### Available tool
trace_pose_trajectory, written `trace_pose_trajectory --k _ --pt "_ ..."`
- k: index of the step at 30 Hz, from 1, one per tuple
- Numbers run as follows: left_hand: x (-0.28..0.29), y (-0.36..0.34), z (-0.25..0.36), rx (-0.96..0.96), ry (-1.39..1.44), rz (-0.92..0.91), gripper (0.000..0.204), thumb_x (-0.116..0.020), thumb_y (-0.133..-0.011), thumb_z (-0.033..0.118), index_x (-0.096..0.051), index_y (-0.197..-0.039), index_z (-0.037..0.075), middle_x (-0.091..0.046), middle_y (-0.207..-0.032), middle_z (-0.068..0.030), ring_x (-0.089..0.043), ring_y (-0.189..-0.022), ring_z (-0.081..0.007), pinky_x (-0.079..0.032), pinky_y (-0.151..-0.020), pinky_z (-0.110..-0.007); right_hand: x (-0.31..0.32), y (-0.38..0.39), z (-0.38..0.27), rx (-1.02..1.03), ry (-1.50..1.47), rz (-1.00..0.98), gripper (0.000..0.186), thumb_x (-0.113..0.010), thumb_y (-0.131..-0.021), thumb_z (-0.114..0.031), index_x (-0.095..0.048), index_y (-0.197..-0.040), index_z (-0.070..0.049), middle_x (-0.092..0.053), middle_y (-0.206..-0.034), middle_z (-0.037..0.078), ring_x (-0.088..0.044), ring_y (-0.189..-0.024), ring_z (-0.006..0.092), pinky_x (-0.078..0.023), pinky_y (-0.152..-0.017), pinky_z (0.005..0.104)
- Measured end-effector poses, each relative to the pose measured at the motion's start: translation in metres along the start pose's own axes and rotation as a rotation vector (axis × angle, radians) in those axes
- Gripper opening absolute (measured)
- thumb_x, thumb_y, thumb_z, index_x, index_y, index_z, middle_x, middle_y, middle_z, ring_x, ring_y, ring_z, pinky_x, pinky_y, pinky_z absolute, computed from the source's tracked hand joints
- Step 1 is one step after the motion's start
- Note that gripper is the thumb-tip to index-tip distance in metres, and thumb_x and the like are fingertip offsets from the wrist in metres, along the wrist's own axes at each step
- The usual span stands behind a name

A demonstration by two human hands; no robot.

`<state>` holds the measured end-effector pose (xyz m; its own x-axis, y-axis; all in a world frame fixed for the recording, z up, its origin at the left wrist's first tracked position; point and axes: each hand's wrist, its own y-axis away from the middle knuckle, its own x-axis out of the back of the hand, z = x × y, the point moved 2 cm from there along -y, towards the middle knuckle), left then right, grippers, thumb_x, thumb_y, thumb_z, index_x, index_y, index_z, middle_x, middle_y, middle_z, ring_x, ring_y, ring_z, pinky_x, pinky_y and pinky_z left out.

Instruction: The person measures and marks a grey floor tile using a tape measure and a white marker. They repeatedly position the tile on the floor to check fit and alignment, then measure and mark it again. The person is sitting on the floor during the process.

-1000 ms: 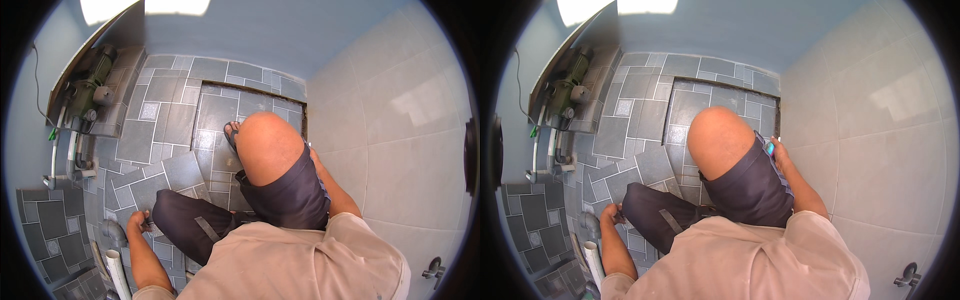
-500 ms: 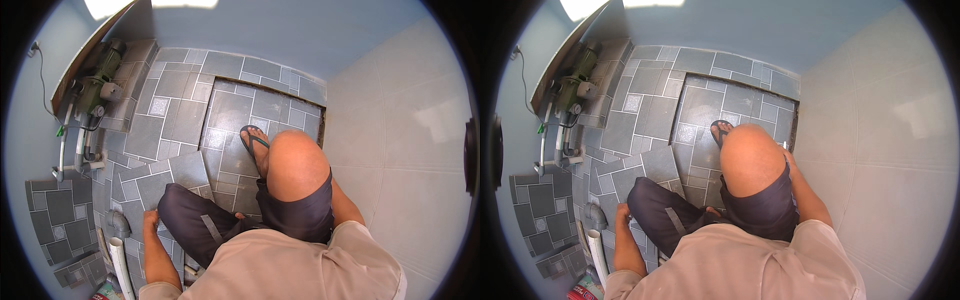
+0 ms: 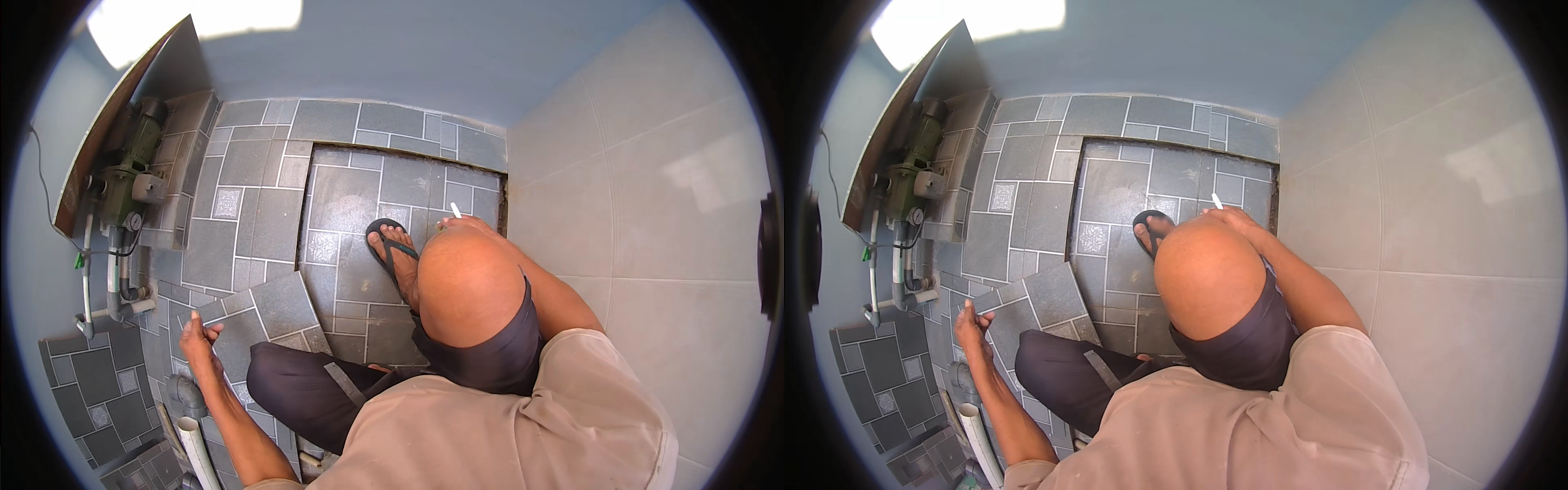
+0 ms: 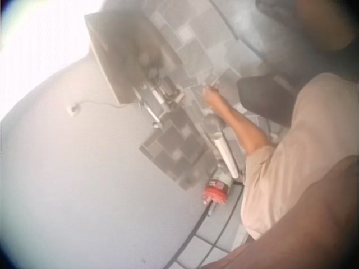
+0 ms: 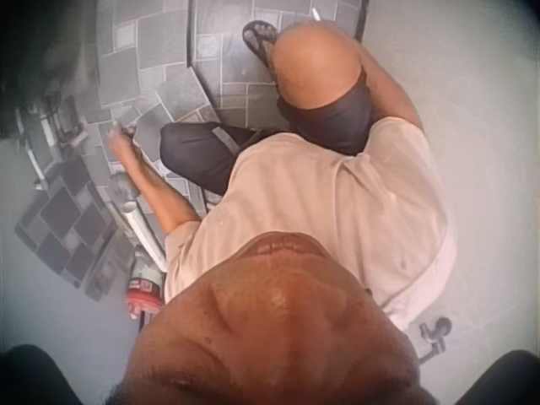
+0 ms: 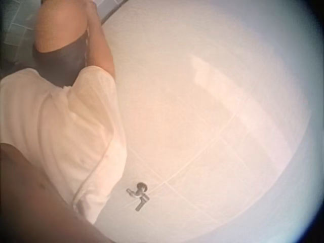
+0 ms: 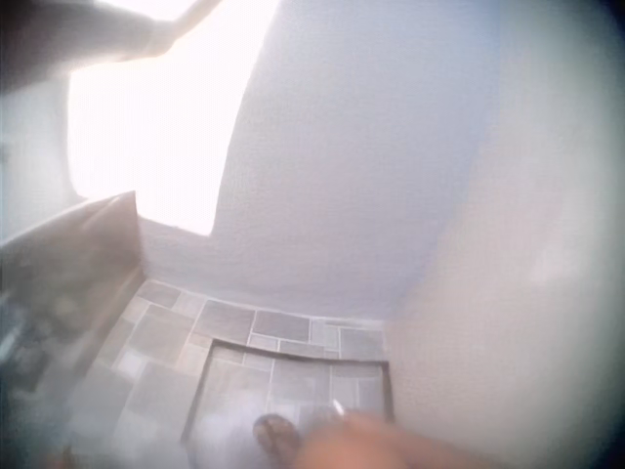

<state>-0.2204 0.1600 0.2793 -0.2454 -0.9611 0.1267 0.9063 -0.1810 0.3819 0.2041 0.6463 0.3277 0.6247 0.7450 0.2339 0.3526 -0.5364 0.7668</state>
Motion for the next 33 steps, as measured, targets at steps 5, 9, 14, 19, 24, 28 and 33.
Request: trace_pose_trajectory --k 5,9,14,19,24,28,33 --pt "-0.136 0.033 0.073 0.017 0.031 -0.377 0.033 -0.065 -0.102 0.034 -0.059 -0.08 0.01 -0.061 -0.069 -0.0031 -0.068 -0.066 -0.0192 -0.056 -0.071 -0.035 -0.012 -0.008 -0.032 0.346 0.335 -0.164 0.039 -0.076 -0.089 -0.037 -0.072 -0.112 -0.006 -0.071 -0.103 0.008 -0.066 -0.091 0.0182 -0.05 -0.084 0.0323" --pt "-0.189 0.057 0.084 0.101 -0.121 -0.609 0.029 -0.065 -0.102 0.033 -0.062 -0.086 0.01 -0.067 -0.076 -0.0048 -0.07 -0.074 -0.0197 -0.056 -0.077 -0.035 -0.002 0.005 -0.056 0.27 0.278 -0.182 0.038 -0.078 -0.09 -0.033 -0.07 -0.118 -0.008 -0.068 -0.097 0.003 -0.06 -0.097 0.0147 -0.045 -0.083 0.0314" --pt "-0.263 0.093 0.047 0.165 -0.268 -0.849 0.03 -0.063 -0.103 0.035 -0.069 -0.102 0.005 -0.072 -0.087 -0.0071 -0.071 -0.089 -0.0198 -0.055 -0.083 -0.034 -0.009 0.008 -0.056 0.318 0.222 -0.297 0.048 -0.086 -0.082 -0.026 -0.066 -0.121 -0.006 -0.064 -0.097 0.003 -0.057 -0.095 0.0127 -0.044 -0.082 0.0287" --pt "-0.339 0.15 0.003 0.471 0.084 -1.013 0.032 -0.06 -0.105 0.031 -0.065 -0.114 0.001 -0.072 -0.103 -0.0102 -0.07 -0.095 -0.0213 -0.055 -0.089 -0.038 -0.04 -0.02 -0.049 0.343 0.22 -0.467 0.054 -0.091 -0.075 -0.021 -0.066 -0.118 -0.003 -0.066 -0.102 0.002 -0.058 -0.095 0.0123 -0.045 -0.08 0.0288" --pt "-0.356 0.143 -0.041 0.472 0.164 -0.983 0.02 -0.065 -0.103 0.023 -0.063 -0.104 0.003 -0.071 -0.101 -0.0098 -0.071 -0.093 -0.0218 -0.056 -0.089 -0.038 -0.058 -0.029 -0.045 0.385 0.416 -0.519 0.056 -0.092 -0.071 -0.026 -0.069 -0.116 -0.005 -0.07 -0.097 0.002 -0.061 -0.094 0.0133 -0.045 -0.082 0.0302" --pt "-0.355 0.128 -0.054 0.492 0.184 -0.869 0.015 -0.069 -0.1 0.02 -0.062 -0.1 0.006 -0.071 -0.098 -0.0089 -0.071 -0.091 -0.0214 -0.057 -0.086 -0.036 -0.067 -0.015 -0.054 0.495 0.377 -0.59 0.058 -0.089 -0.072 -0.031 -0.07 -0.122 -0.009 -0.071 -0.099 0.005 -0.064 -0.098 0.0183 -0.049 -0.082 0.0354" --pt "-0.329 0.09 -0.053 0.539 0.238 -0.537 0.021 -0.065 -0.102 0.019 -0.059 -0.115 0.003 -0.069 -0.105 -0.0111 -0.071 -0.095 -0.024 -0.055 -0.088 -0.038 -0.042 -0.022 -0.063 0.286 0.767 -0.514 0.05 -0.087 -0.074 -0.038 -0.077 -0.116 -0.013 -0.071 -0.103 0.007 -0.064 -0.102 0.0212 -0.048 -0.087 0.0354"
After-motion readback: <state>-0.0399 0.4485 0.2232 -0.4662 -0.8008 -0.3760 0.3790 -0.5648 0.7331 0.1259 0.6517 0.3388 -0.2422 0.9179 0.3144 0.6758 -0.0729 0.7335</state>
